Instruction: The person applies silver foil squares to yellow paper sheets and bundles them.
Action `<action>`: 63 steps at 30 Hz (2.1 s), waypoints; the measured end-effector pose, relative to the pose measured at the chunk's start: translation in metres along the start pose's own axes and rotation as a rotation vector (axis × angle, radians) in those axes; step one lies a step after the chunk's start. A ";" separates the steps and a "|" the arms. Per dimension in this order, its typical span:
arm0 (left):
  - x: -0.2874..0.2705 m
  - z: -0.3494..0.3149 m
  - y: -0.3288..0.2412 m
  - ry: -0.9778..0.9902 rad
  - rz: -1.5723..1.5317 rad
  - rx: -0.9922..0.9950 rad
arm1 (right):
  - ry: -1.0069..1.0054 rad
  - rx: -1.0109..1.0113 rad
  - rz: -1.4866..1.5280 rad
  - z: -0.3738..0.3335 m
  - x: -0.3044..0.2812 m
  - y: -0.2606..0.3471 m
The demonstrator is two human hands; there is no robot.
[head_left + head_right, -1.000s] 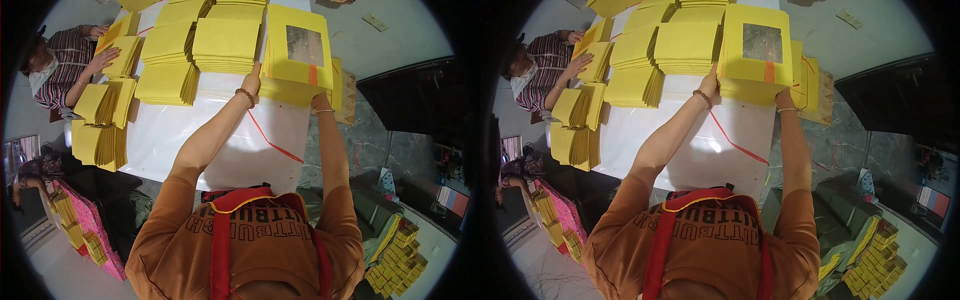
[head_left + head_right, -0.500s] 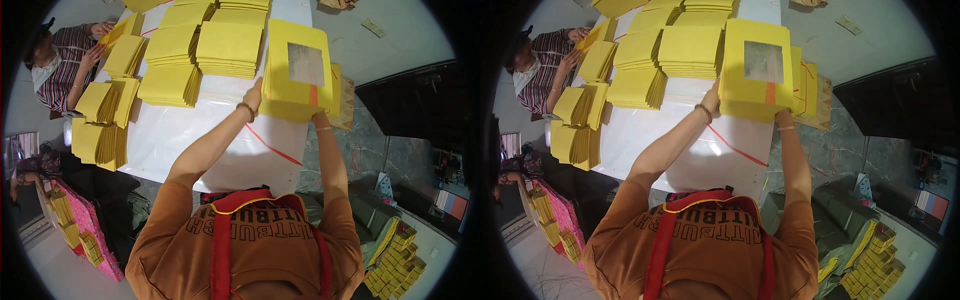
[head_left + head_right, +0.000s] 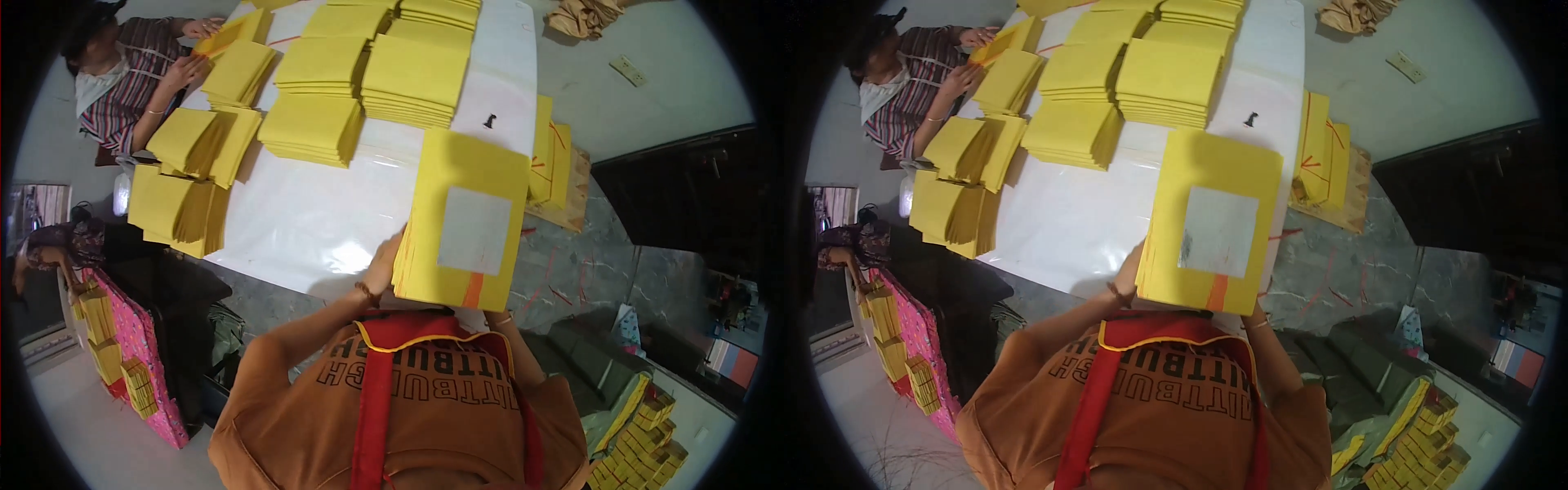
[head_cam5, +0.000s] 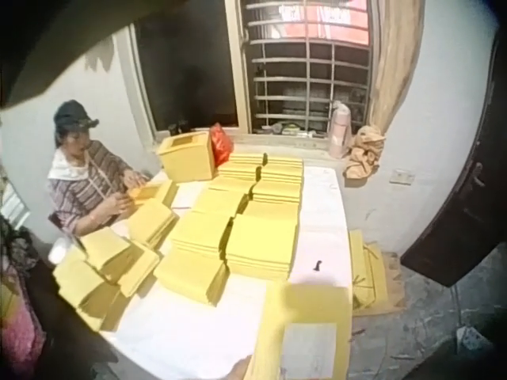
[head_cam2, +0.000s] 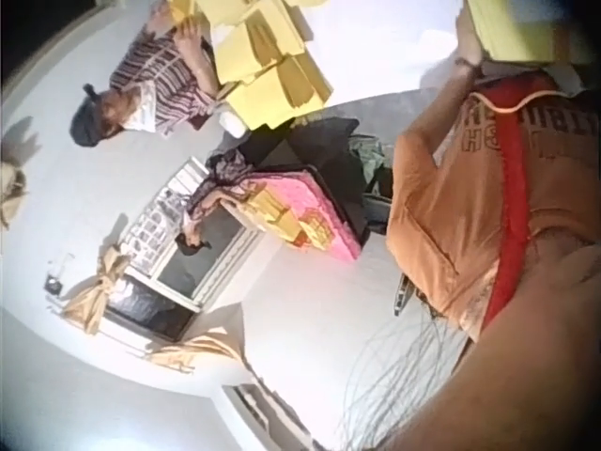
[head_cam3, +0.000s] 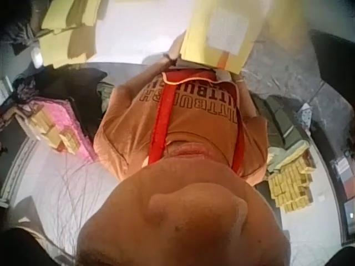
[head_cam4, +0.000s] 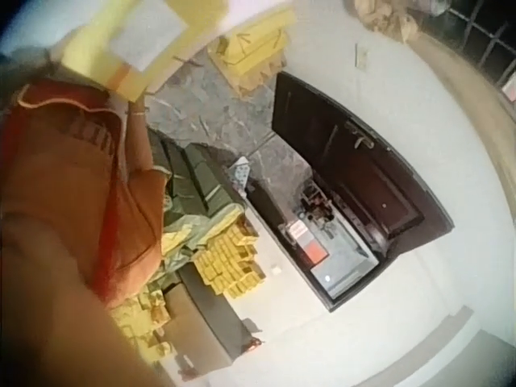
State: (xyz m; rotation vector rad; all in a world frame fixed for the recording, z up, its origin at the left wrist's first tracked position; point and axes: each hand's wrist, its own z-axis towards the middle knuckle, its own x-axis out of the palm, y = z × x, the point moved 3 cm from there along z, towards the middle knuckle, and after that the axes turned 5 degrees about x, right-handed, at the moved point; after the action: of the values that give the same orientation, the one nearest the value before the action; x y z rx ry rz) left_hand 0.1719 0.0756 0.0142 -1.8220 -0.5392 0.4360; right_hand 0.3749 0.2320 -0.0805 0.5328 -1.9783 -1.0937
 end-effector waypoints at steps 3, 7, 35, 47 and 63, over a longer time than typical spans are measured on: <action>-0.006 -0.029 -0.005 -0.030 0.025 -0.035 | 0.031 -0.020 -0.017 -0.006 0.006 -0.019; -0.022 -0.040 0.006 -0.031 0.013 -0.006 | 0.067 -0.026 -0.052 0.016 0.023 -0.041; -0.057 0.086 -0.111 -0.050 -0.200 0.357 | -0.116 -0.394 -0.230 0.040 0.135 0.157; -0.044 0.104 -0.090 0.006 -0.434 0.404 | -0.118 -0.273 0.067 0.099 0.117 0.173; -0.026 -0.001 0.054 0.072 -0.844 -0.370 | -0.160 -0.015 -0.175 -0.011 0.088 0.040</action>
State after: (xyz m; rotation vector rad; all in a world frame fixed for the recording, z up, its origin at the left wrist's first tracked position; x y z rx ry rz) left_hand 0.1586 0.0463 -0.0364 -1.7470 -1.3201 -0.3230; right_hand 0.3316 0.1887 -0.0047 0.6369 -2.0894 -1.2929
